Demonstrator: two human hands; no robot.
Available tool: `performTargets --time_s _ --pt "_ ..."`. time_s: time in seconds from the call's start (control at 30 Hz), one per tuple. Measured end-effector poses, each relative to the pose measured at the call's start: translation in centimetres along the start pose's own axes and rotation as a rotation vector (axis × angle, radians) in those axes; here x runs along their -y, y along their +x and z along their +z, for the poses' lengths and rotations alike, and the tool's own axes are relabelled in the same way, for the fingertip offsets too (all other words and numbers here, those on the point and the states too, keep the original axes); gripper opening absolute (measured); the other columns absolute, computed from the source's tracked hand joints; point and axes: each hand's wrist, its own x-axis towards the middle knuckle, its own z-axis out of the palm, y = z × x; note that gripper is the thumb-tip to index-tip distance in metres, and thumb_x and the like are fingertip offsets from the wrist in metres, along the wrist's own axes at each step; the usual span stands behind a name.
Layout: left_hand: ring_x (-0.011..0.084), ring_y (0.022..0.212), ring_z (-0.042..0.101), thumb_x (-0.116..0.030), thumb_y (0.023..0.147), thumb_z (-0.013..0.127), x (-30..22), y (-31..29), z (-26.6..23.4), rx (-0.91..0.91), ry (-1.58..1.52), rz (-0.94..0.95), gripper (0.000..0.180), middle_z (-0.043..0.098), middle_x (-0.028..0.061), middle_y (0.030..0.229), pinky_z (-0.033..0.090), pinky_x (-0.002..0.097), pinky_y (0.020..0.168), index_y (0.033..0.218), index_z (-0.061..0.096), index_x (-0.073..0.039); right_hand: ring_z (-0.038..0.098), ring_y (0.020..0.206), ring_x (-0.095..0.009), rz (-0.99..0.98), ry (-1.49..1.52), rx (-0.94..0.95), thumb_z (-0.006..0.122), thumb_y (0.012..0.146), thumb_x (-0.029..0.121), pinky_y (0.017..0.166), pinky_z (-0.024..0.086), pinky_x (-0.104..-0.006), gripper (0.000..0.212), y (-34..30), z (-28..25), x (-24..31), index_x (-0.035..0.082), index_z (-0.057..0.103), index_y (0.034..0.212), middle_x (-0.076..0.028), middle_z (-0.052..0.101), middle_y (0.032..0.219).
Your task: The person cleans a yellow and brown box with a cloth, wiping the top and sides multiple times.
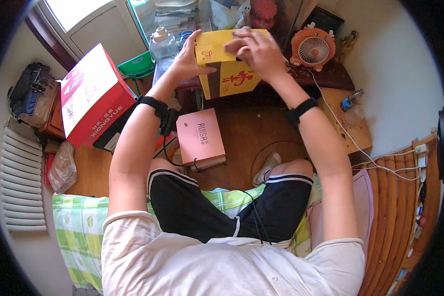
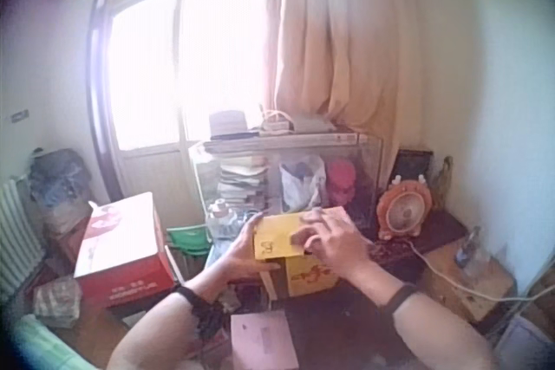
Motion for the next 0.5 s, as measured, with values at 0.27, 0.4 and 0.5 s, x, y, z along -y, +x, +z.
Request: performTargets --time_s 0.27,0.4,0.5 --pt "0.0343 0.143 0.030 -0.021 0.068 0.091 1.5 0.8 0.1 -0.050 0.257 0.470 0.096 0.042 0.0157 0.145 0.032 0.0451 0.117 0.148 0.038 -0.012 0.046 0.138 -0.033 0.069 0.029 0.117 0.045 0.103 0.030 0.118 0.030 -0.0503 0.040 5.0 3.8 8.8 0.005 0.060 0.130 -0.019 0.051 0.145" --pt "0.0363 0.143 0.029 -0.023 0.066 0.092 2.0 1.1 0.3 -0.008 0.004 0.229 0.092 0.042 0.0174 0.145 0.031 0.0436 0.117 0.144 0.043 -0.011 0.045 0.139 -0.033 0.012 -0.130 0.175 0.050 0.099 0.038 0.117 0.029 -0.0549 0.045 4.0 3.4 5.1 0.011 0.055 0.134 -0.014 0.051 0.146" --pt "0.0346 0.128 0.051 -0.023 0.057 0.095 1.6 0.5 -0.1 0.002 -0.102 -0.106 0.124 0.048 0.0244 0.139 0.041 0.0382 0.109 0.153 0.017 -0.005 0.043 0.140 -0.030 0.135 -0.203 0.300 0.054 0.097 0.038 0.116 0.028 -0.0563 0.048 2.6 1.2 1.3 0.013 0.053 0.138 -0.011 0.045 0.151"
